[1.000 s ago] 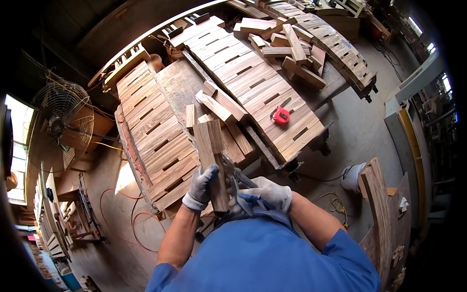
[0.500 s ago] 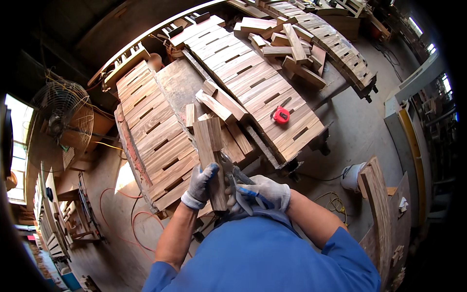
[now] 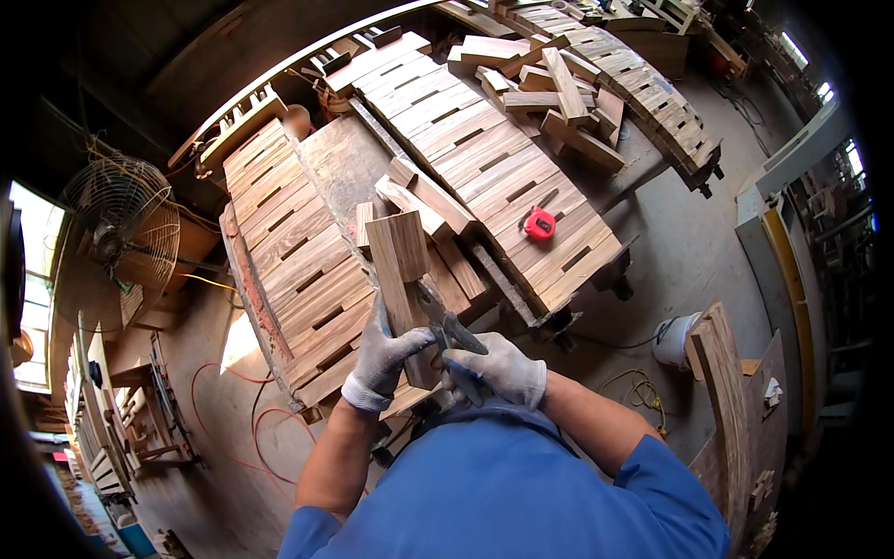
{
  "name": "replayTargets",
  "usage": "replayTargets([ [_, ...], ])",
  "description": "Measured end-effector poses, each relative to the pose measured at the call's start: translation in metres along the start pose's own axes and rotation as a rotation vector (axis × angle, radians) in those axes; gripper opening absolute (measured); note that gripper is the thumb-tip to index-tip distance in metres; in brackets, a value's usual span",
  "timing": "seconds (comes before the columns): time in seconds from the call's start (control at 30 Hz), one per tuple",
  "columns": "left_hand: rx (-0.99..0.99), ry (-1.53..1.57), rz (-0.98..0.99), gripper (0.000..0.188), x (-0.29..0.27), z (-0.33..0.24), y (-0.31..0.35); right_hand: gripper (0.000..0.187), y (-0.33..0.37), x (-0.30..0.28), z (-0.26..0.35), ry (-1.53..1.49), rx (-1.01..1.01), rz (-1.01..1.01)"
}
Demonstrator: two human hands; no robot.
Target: The person uses a handheld power sander to smooth the edges of small wooden blocks in a workshop. They then move to a workbench, pick up a small wooden block, and apply glue to it using a brush.
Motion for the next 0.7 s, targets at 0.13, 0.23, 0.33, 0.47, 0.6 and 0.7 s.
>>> replayTargets([
  [0.13,0.052,-0.345,-0.166,0.08,-0.017,0.005,0.002,0.038,0.002,-0.001,-0.007,0.002,0.031,0.02],
  [0.23,0.256,-0.737,-0.185,0.078,-0.015,-0.02,0.009,0.037,0.008,-0.001,-0.009,0.102,0.019,0.074],
  [0.33,0.347,-0.939,-0.116,0.073,-0.008,-0.038,0.016,0.035,0.017,-0.002,-0.017,0.13,0.078,0.139],
  [0.47,0.361,-1.134,0.094,0.077,0.003,-0.036,0.031,0.032,0.037,-0.021,-0.037,0.2,0.229,0.251],
  [0.6,0.262,-1.266,0.254,0.081,0.01,-0.029,0.039,0.032,0.05,-0.038,-0.044,0.379,0.328,0.343],
  [0.7,0.253,-1.27,0.293,0.079,0.013,-0.028,0.04,0.032,0.056,-0.04,-0.041,0.432,0.372,0.354],
])
Point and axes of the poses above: each hand's wrist, its own y-axis away from the middle knuckle, its own x-axis out of the palm, z = x × y, the point moved 10 cm from there along -y, towards the middle knuckle, and after that the axes turned 12 degrees about y, right-handed, at the moved point
